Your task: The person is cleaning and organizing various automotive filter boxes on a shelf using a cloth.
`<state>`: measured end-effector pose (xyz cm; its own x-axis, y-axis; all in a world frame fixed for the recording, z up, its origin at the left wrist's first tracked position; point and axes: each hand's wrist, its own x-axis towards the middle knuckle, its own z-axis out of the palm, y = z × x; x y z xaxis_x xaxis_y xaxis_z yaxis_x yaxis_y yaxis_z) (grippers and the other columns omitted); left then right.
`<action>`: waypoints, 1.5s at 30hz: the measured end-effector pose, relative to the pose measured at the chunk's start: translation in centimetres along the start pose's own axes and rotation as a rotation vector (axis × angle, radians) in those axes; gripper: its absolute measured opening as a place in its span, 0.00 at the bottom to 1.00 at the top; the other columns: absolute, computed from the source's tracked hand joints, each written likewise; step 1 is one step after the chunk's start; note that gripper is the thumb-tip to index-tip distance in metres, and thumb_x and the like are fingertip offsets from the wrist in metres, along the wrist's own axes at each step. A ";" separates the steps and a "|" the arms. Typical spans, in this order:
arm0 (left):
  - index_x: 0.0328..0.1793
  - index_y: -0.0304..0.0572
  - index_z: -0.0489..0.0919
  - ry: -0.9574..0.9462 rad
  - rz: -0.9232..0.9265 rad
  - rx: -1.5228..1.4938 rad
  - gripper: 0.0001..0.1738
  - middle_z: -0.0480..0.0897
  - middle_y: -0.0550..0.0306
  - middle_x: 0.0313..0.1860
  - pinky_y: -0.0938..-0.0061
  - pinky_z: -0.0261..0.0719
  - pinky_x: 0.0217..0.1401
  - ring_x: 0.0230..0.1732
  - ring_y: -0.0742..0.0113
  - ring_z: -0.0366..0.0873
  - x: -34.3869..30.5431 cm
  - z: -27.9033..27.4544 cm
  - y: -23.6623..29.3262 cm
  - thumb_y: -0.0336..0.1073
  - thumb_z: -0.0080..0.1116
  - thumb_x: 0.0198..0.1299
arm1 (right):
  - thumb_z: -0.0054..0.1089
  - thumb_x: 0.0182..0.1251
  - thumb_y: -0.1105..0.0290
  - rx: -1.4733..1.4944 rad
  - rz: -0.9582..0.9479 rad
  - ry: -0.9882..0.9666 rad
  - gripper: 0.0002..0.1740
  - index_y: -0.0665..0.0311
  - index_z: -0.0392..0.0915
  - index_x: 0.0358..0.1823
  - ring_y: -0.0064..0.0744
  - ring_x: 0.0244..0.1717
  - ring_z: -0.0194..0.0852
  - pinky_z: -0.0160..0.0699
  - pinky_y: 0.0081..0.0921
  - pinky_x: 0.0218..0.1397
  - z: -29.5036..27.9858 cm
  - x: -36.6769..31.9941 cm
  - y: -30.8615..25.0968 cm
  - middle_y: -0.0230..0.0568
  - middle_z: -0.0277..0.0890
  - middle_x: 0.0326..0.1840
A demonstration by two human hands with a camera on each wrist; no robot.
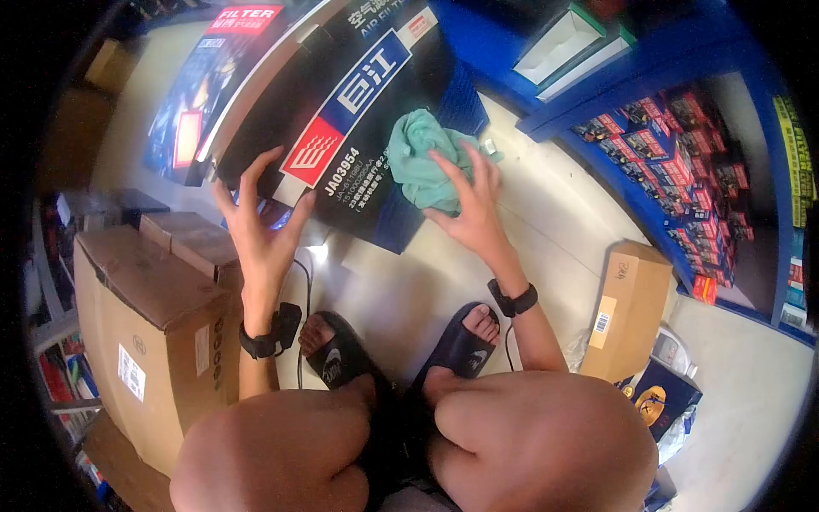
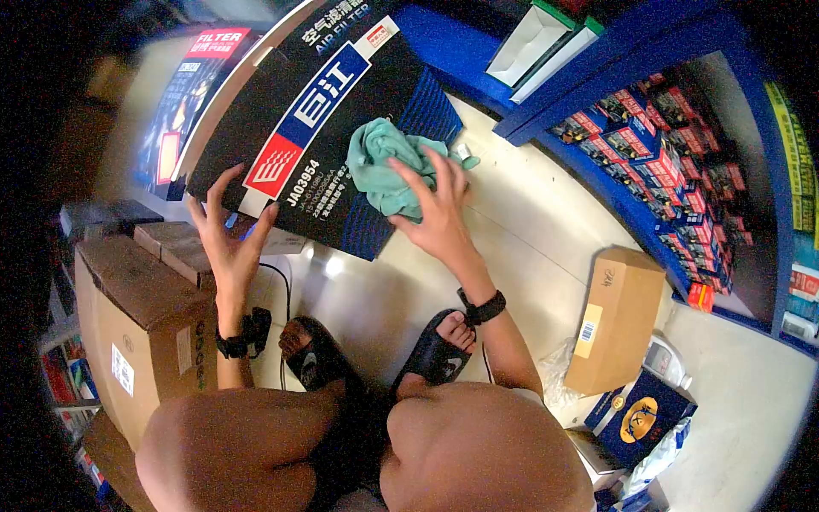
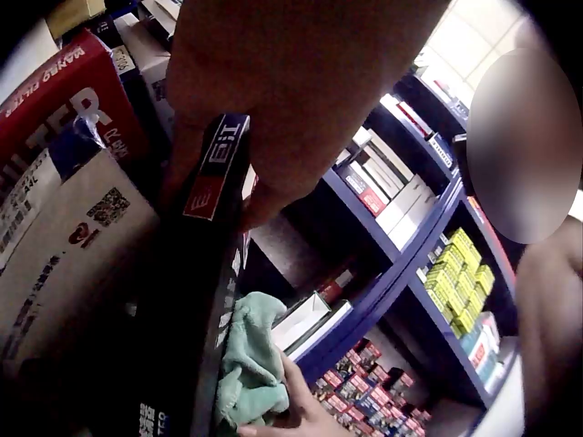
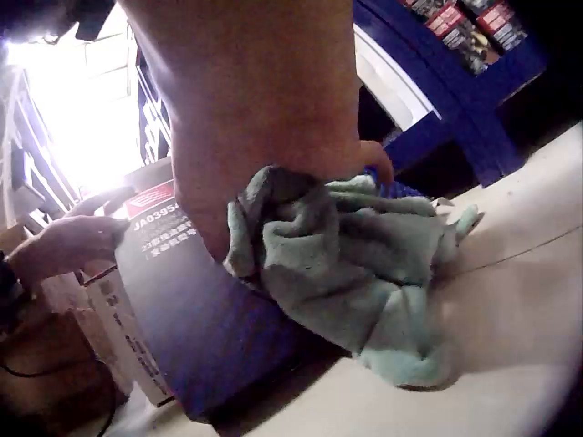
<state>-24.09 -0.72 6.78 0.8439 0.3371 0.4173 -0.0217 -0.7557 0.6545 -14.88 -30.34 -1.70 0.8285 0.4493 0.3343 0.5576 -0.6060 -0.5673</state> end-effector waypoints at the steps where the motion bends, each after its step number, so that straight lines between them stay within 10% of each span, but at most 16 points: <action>1: 0.71 0.48 0.82 -0.013 0.008 0.032 0.37 0.84 0.52 0.67 0.56 0.72 0.73 0.69 0.45 0.70 0.1 -0.1 0.3 0.30 0.82 0.51 | 0.88 0.48 0.68 0.001 0.000 -0.002 0.54 0.41 0.74 0.81 0.61 0.80 0.58 0.55 0.61 0.85 0.1 -0.3 0.8 0.50 0.59 0.82; 10: 0.71 0.48 0.81 -0.014 0.028 0.029 0.38 0.84 0.52 0.66 0.57 0.72 0.73 0.69 0.46 0.70 0.0 -0.1 0.7 0.29 0.82 0.51 | 0.74 0.51 0.82 0.077 0.148 0.056 0.40 0.58 0.81 0.71 0.58 0.61 0.83 0.84 0.46 0.62 3.0 -0.6 2.9 0.51 0.74 0.69; 19: 0.76 0.52 0.80 -0.025 -0.006 0.020 0.43 0.82 0.48 0.67 0.56 0.79 0.68 0.62 0.47 0.77 0.0 0.0 1.0 0.28 0.83 0.52 | 0.65 0.49 0.85 0.242 0.060 0.083 0.33 0.66 0.83 0.63 0.63 0.60 0.82 0.85 0.49 0.60 5.6 -2.3 -7.2 0.54 0.77 0.61; 27: 0.79 0.51 0.78 -0.069 -0.010 -0.039 0.45 0.75 0.46 0.75 0.62 0.85 0.71 0.74 0.52 0.77 0.7 0.0 -0.2 0.24 0.83 0.52 | 0.68 0.53 0.81 0.073 0.118 0.303 0.28 0.69 0.81 0.60 0.65 0.58 0.82 0.83 0.51 0.59 4.4 4.0 0.3 0.57 0.80 0.57; 32: 0.80 0.51 0.78 -0.052 0.044 0.060 0.46 0.76 0.43 0.74 0.57 0.78 0.77 0.76 0.47 0.74 0.6 0.1 0.7 0.28 0.85 0.52 | 0.76 0.57 0.78 0.072 0.116 0.315 0.35 0.69 0.76 0.69 0.65 0.56 0.82 0.82 0.55 0.60 4.0 7.1 5.8 0.58 0.79 0.55; 45: 0.79 0.49 0.76 -0.025 0.061 0.063 0.45 0.77 0.40 0.73 0.52 0.67 0.82 0.76 0.42 0.72 0.9 0.6 0.6 0.31 0.85 0.53 | 0.71 0.53 0.82 0.267 0.289 -0.008 0.39 0.76 0.70 0.70 0.75 0.60 0.77 0.82 0.59 0.58 6.2 -2.2 -6.0 0.67 0.74 0.59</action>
<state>-23.06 -1.22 7.21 0.8553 0.2759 0.4385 -0.0402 -0.8085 0.5871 -20.38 -23.66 -3.72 0.9484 0.2907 0.1266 0.2669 -0.5164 -0.8137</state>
